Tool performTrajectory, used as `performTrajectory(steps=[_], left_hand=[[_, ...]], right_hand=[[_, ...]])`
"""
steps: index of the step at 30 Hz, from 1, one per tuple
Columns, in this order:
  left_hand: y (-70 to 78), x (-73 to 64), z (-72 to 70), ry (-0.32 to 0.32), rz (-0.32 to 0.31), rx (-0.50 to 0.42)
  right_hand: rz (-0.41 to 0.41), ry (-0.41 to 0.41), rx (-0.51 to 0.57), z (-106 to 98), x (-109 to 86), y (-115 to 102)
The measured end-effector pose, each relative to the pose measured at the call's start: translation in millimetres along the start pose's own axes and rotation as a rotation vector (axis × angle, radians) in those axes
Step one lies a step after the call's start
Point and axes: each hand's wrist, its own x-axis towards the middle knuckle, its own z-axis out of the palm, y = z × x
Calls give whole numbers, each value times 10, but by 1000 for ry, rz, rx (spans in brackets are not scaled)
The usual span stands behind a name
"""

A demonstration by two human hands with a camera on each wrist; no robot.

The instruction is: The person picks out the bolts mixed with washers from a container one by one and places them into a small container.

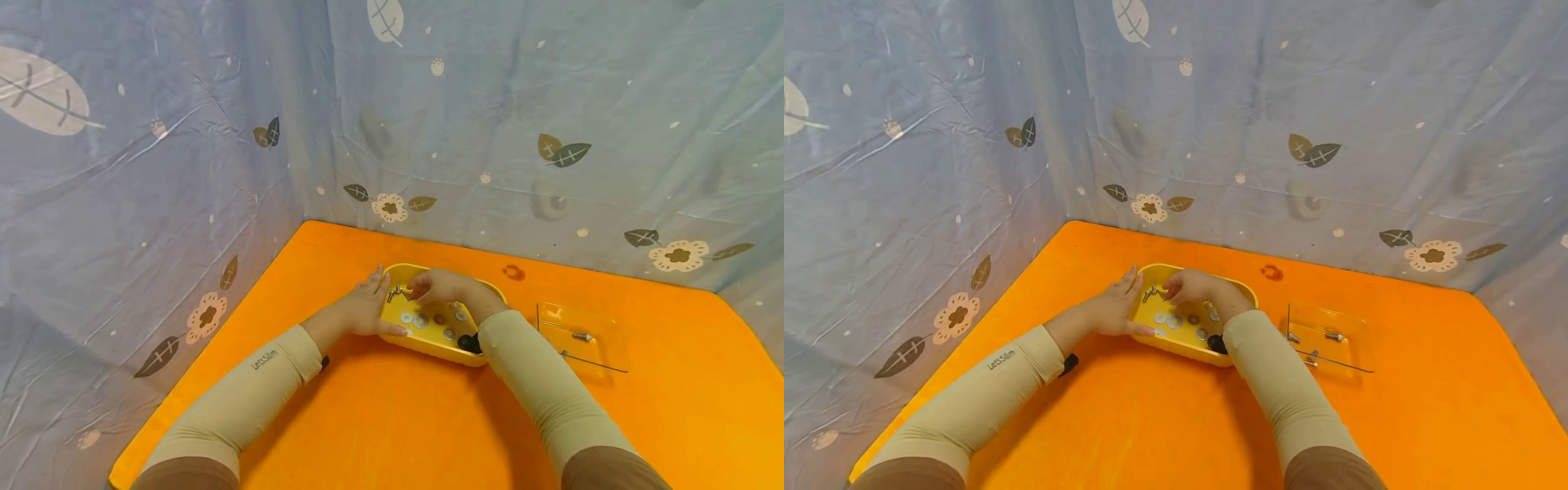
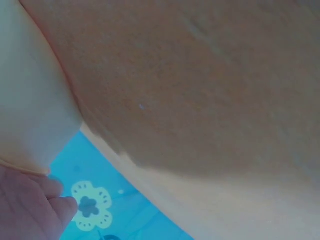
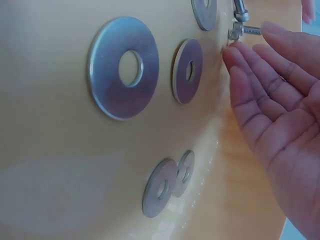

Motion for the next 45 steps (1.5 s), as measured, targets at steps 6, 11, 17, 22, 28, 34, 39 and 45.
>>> performTrajectory(steps=[6, 11, 17, 22, 28, 34, 39, 45], left_hand=[[5, -17, -29, 4, -4, 6], [11, -20, -25, -3, -4, 18], [10, -12, -2, -4, -2, 30], [12, -13, -2, -2, -5, 26], [23, -20, -7, -7, 1, 15], [25, -16, -6, -22, -14, 24], [25, -14, -8, -8, -10, 27], [22, -18, -30, -11, -2, 9]], right_hand=[[-9, 57, 24, 57, 65, 27], [-58, 88, -71, 139, 116, 2], [-54, 136, -252, 211, 151, -71], [-20, 150, -247, 219, 141, -91], [-45, 163, -204, 228, 134, -49], [-76, 157, -182, 255, 166, 3], [-85, 160, -168, 250, 177, 6], [-55, 146, -154, 245, 206, 4]])
